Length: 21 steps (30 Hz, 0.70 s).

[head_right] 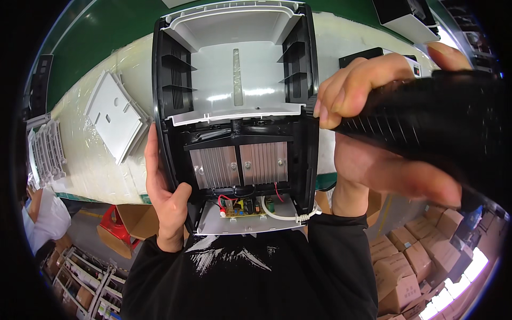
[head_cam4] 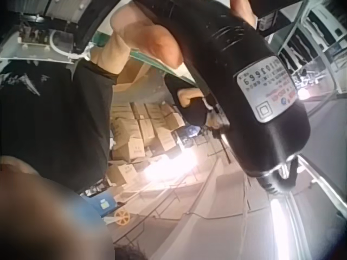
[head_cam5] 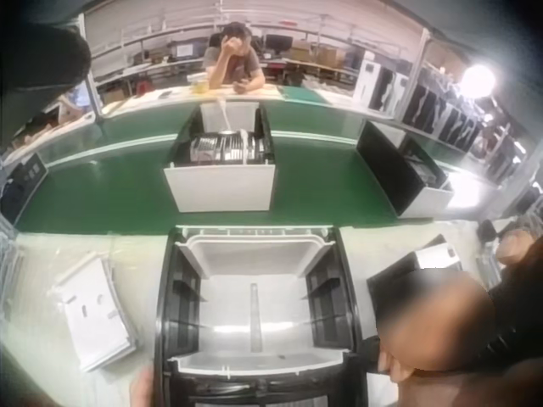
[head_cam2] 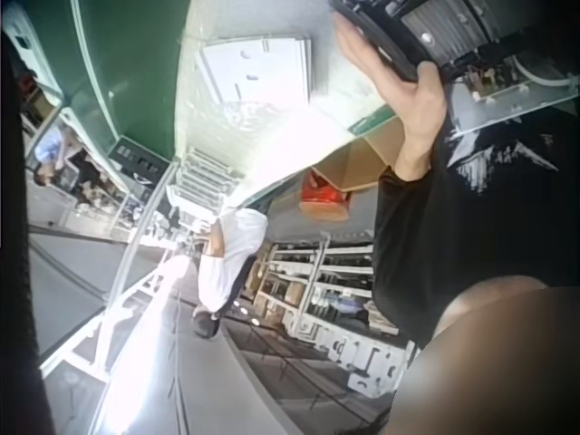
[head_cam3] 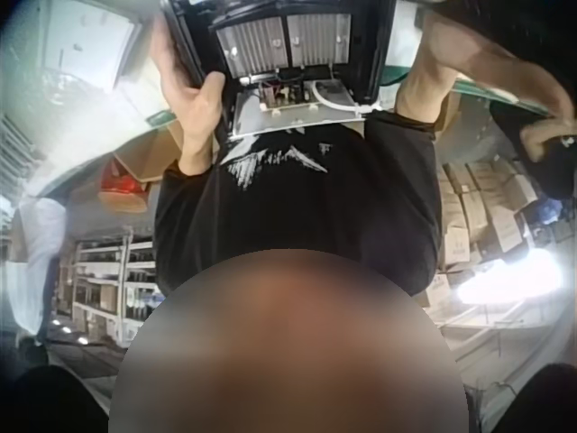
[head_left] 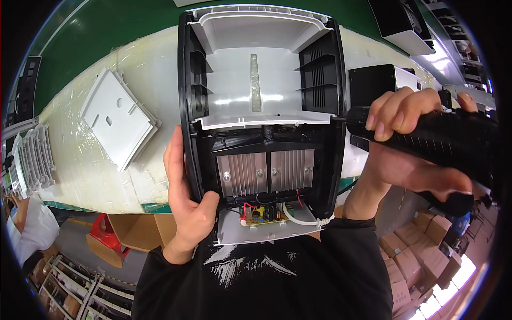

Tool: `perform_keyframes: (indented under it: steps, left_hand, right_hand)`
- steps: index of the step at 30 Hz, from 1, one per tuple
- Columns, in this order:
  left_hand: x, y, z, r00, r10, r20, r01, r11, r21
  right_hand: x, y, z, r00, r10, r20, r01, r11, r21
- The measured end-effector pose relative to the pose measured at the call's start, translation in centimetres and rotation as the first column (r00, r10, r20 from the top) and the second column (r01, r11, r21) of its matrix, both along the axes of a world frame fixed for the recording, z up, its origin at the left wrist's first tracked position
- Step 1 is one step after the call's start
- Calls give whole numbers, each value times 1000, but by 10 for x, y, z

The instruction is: Assembling an electronic component by installing a housing cover and fastening it with an electric screwdriver.

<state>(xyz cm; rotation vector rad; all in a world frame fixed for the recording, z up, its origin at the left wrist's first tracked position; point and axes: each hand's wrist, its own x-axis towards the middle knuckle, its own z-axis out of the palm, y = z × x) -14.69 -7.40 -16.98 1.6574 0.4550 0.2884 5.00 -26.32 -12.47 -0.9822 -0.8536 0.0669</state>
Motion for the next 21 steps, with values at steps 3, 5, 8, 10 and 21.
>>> perform_keyframes:
  steps: [3,5,8,10,21]
  left_hand:
    - [3,0,-1,1000,-22,0,22,1000,8]
    - [3,0,1,999,-33,-3,33,999,26]
    - [2,2,1,999,-14,50,18,998,-64]
    - [0,3,0,999,-4,31,7,994,-105]
    - [2,0,0,998,13,64,-4,990,-142]
  right_hand:
    - [1,-5,-1,999,-30,23,30,999,-14]
    - [0,-4,2,998,57,31,-57,998,7]
    - [0,4,4,999,43,-32,-43,999,1]
    - [5,5,4,998,61,-24,-61,998,4]
    - [-37,-101,104,936,-271,223,242,959,150]
